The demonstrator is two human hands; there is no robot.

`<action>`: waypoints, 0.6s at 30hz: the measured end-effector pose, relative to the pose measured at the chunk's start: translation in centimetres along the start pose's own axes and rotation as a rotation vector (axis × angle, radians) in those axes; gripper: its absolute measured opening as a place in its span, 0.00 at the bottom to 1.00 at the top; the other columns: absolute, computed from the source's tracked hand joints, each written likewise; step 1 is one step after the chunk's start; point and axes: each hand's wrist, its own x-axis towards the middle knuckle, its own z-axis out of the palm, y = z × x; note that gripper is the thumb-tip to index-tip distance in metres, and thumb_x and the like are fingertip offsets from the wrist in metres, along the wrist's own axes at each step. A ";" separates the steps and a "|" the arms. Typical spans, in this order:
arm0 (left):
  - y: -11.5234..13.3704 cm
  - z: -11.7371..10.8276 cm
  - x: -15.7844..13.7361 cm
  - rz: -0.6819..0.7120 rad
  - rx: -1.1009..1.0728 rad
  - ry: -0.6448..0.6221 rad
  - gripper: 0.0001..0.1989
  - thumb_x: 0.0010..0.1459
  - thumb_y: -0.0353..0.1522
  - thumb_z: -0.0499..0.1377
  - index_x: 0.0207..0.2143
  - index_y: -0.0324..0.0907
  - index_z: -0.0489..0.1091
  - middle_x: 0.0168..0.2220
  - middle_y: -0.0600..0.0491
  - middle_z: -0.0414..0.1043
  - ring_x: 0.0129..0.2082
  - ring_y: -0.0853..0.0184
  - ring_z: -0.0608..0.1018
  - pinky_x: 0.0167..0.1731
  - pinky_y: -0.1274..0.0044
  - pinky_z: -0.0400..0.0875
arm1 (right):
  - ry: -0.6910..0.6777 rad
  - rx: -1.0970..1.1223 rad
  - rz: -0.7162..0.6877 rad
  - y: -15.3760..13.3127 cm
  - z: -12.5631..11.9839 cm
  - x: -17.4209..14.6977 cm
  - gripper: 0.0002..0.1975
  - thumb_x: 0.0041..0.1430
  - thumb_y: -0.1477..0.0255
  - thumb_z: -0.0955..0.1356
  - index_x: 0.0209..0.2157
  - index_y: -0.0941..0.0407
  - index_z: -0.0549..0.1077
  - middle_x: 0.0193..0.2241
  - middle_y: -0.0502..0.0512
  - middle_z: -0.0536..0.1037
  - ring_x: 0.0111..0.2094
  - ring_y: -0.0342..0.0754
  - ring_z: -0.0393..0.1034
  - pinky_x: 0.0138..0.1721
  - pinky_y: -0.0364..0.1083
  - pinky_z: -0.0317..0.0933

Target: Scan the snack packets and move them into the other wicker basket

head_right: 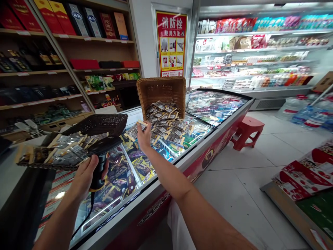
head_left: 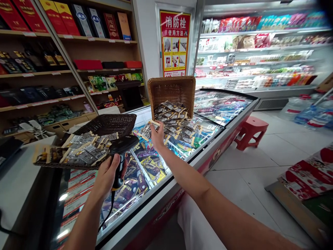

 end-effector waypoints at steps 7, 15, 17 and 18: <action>-0.8 -0.4 0.2 0.003 0.013 -0.007 0.28 0.46 0.58 0.72 0.32 0.46 0.69 0.20 0.57 0.68 0.16 0.67 0.67 0.16 0.75 0.61 | 0.040 -0.149 0.005 0.0 0.3 0.3 0.23 0.74 0.54 0.61 0.63 0.50 0.63 0.42 0.56 0.75 0.35 0.51 0.71 0.36 0.47 0.66; -1.3 -0.9 0.5 0.014 -0.009 0.083 0.26 0.47 0.57 0.72 0.28 0.48 0.70 0.18 0.54 0.67 0.17 0.65 0.66 0.18 0.74 0.60 | 0.062 -0.468 -0.065 1.0 0.9 1.1 0.26 0.72 0.55 0.63 0.66 0.49 0.63 0.45 0.59 0.78 0.39 0.55 0.75 0.39 0.49 0.68; -0.8 -0.9 0.4 0.018 -0.042 0.120 0.26 0.46 0.58 0.72 0.27 0.48 0.71 0.19 0.53 0.69 0.18 0.66 0.65 0.18 0.74 0.60 | 0.054 -0.530 -0.106 1.4 0.8 1.0 0.25 0.72 0.57 0.64 0.66 0.48 0.64 0.43 0.58 0.79 0.36 0.55 0.74 0.37 0.50 0.69; -0.5 -0.8 0.3 0.022 -0.062 0.147 0.26 0.46 0.58 0.72 0.27 0.48 0.71 0.20 0.52 0.70 0.18 0.66 0.65 0.18 0.74 0.60 | 0.054 -0.558 -0.144 1.6 0.6 0.9 0.24 0.72 0.59 0.63 0.66 0.48 0.64 0.41 0.57 0.79 0.34 0.56 0.74 0.36 0.51 0.69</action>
